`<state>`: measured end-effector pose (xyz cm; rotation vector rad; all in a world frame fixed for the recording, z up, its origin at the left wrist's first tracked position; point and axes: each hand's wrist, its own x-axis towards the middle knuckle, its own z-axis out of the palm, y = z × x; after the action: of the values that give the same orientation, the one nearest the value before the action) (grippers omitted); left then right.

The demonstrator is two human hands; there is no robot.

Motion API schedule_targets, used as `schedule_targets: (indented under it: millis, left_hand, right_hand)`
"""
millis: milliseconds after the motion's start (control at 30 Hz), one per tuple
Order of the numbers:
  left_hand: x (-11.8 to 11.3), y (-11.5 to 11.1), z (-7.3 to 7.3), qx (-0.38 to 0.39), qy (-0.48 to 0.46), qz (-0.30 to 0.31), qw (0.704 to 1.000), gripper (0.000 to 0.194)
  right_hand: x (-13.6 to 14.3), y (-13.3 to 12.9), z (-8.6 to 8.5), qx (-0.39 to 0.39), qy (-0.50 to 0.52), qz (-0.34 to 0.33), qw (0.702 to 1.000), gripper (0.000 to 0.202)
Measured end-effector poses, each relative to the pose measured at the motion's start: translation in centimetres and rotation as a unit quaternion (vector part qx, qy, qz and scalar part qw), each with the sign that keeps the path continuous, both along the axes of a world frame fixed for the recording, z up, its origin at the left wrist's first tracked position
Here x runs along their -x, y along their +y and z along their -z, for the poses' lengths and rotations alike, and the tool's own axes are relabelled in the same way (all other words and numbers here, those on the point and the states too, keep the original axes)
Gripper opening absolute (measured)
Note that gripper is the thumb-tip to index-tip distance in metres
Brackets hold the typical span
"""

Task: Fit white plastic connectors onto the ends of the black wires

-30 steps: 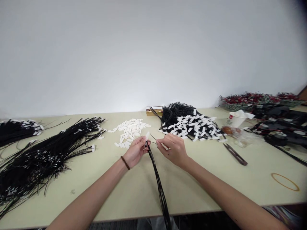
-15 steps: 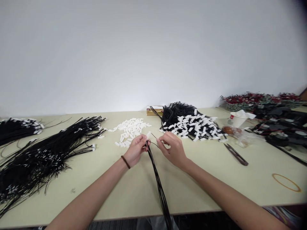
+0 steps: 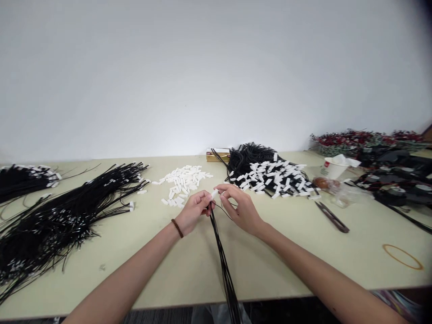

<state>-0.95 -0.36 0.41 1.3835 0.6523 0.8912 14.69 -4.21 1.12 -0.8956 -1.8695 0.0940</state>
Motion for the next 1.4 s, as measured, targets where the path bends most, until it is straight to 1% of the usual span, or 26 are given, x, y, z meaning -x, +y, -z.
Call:
schedule_targets:
  millis: [100,267,367,433,467,500,567,633,667,767,867,1000,1167,1400]
  left_hand:
    - [0.0,0.0,0.1,0.01,-0.002,0.003,1.0,0.029]
    - [-0.1,-0.1,0.2,0.033,-0.008,0.009,0.999,0.028]
    - [-0.1,0.0,0.2,0.049,-0.012,-0.005,0.999,0.028]
    - [-0.1,0.0,0.2,0.059,-0.018,-0.014,0.998,0.028]
    - [-0.1,0.1,0.2,0.063,-0.021,-0.019,0.998,0.028]
    - [-0.1,0.1,0.2,0.066,-0.023,-0.024,0.997,0.028]
    - [-0.1,0.2,0.3,0.074,-0.026,-0.033,0.996,0.029]
    - [-0.1,0.3,0.3,0.082,-0.029,-0.041,0.995,0.029]
    - [-0.1,0.3,0.4,0.085,-0.03,-0.042,0.995,0.029]
    - [-0.1,0.3,0.3,0.087,-0.031,-0.036,0.995,0.028]
    - [-0.1,0.3,0.2,0.092,-0.029,-0.026,0.995,0.028]
    - [-0.1,0.3,0.2,0.1,-0.032,-0.026,0.994,0.029]
    - [-0.1,0.4,0.3,0.104,-0.039,-0.033,0.993,0.029]
    - [0.0,0.3,0.1,0.112,-0.045,-0.032,0.992,0.029]
  right_hand:
    - [0.0,0.1,0.0,-0.005,-0.005,-0.007,1.0,0.017]
    - [-0.1,0.2,0.2,-0.003,-0.024,0.012,1.0,0.018]
    - [-0.2,0.4,0.3,-0.016,-0.039,0.064,0.997,0.014]
    - [-0.3,0.4,0.3,-0.048,-0.066,0.109,0.991,0.008]
    - [-0.5,0.4,0.2,-0.069,-0.09,0.119,0.986,0.011]
    - [-0.6,0.3,0.1,-0.094,-0.12,0.115,0.982,0.016]
    - [-0.8,0.3,0.0,-0.145,-0.185,0.075,0.969,0.023]
    - [-0.8,0.2,0.0,-0.192,-0.231,0.035,0.953,0.023]
    - [-0.8,0.2,0.1,-0.212,-0.245,0.027,0.946,0.022]
    - [-0.6,0.5,0.4,-0.258,-0.26,0.033,0.93,0.016]
    - [-0.6,0.7,0.7,-0.284,-0.263,0.037,0.921,0.015]
    - [-0.7,0.8,0.9,-0.294,-0.266,0.032,0.918,0.016]
    - [-0.8,0.8,1.2,-0.289,-0.262,0.012,0.921,0.019]
    - [-0.7,1.2,1.5,-0.254,-0.21,-0.018,0.944,0.022]
